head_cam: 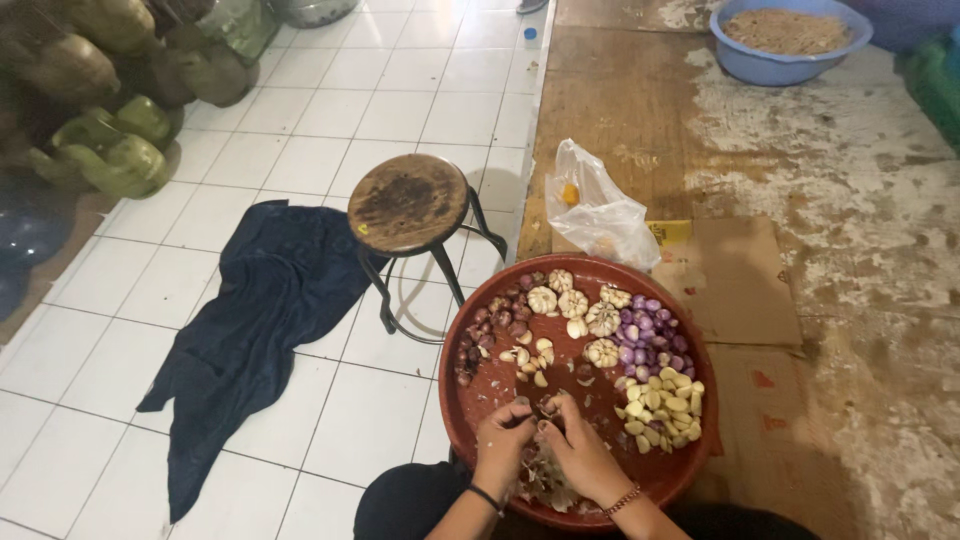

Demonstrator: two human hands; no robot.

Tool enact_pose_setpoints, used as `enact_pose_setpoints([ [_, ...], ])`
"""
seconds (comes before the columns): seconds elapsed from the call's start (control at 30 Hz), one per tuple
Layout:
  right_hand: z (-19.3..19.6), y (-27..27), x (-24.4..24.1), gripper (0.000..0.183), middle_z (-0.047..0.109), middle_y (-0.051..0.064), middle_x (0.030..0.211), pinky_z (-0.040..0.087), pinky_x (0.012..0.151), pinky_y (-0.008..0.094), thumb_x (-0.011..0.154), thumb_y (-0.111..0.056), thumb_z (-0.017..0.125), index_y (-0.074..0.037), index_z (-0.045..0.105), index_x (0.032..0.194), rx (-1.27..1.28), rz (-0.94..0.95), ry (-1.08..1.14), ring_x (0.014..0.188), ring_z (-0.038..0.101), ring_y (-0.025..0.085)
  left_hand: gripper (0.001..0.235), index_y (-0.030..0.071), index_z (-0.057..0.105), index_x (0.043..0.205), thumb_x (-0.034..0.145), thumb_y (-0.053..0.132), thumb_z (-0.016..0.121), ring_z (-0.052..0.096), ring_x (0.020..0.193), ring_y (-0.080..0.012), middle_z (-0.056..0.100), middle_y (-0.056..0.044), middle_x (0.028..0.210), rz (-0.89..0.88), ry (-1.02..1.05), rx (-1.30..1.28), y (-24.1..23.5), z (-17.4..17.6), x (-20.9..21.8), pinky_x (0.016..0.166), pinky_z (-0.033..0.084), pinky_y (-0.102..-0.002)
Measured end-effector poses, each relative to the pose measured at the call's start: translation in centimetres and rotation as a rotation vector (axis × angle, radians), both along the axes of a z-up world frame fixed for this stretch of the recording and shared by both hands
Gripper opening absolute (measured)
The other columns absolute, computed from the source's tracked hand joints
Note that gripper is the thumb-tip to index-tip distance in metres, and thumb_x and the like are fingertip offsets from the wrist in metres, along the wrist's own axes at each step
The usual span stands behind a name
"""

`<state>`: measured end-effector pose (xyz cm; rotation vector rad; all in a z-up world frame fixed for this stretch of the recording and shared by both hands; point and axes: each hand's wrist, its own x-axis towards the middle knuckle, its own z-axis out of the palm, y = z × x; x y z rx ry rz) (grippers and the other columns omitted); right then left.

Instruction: The person sits on the floor and peels garlic cloves by hand, separating the cloves and removing the outer skins. The peeled cloves are placed in a red tray alongside other garlic and shallots.

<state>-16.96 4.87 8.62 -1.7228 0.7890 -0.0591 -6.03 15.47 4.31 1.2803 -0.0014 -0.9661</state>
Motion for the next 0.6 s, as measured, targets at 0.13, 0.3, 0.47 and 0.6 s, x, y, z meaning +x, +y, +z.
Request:
enact_pose_setpoints([
  [0.13,-0.8,-0.2,-0.1,0.021,0.07,0.013,0.095,0.056,0.079,0.039,0.102,-0.023,0.053,-0.009,0.045,0.116,0.09,-0.006,-0.045,0.091,0.073,0.024,0.011,0.001,0.077,0.096,0.087,0.001,0.072,0.061,0.063,-0.0092,0.071,-0.003,0.079,0.004,-0.139,0.098,-0.1,-0.9,-0.7,0.053,0.047,-0.022],
  [0.3,-1.1,-0.4,0.1,0.022,0.066,0.012,0.09,0.055,0.077,0.039,0.103,-0.025,0.054,-0.007,0.047,0.114,0.03,-0.004,-0.044,0.085,0.067,0.027,0.011,-0.001,0.077,0.097,0.087,0.002,0.076,0.063,0.067,-0.0065,0.073,-0.002,0.082,0.029,-0.206,0.043,-0.4,-0.5,-0.8,0.058,0.049,-0.02],
  [0.47,-0.2,-0.9,0.0,0.024,0.068,0.011,0.105,0.054,0.087,0.039,0.1,-0.025,0.055,-0.011,0.046,0.117,0.055,0.082,-0.021,0.102,0.071,0.024,0.014,-0.001,0.074,0.095,0.083,-0.004,0.069,0.065,0.061,-0.0134,0.073,-0.008,0.079,-0.065,0.034,0.123,0.1,1.1,1.3,0.052,0.05,-0.025],
  [0.6,0.7,-0.9,-0.2,0.021,0.066,0.014,0.117,0.052,0.094,0.04,0.101,-0.022,0.053,-0.009,0.045,0.116,0.014,0.162,-0.07,0.115,0.066,0.025,0.011,-0.003,0.068,0.094,0.084,-0.007,0.065,0.072,0.065,-0.0172,0.074,-0.013,0.082,-0.099,0.158,0.106,0.5,1.6,1.9,0.057,0.054,-0.024],
])
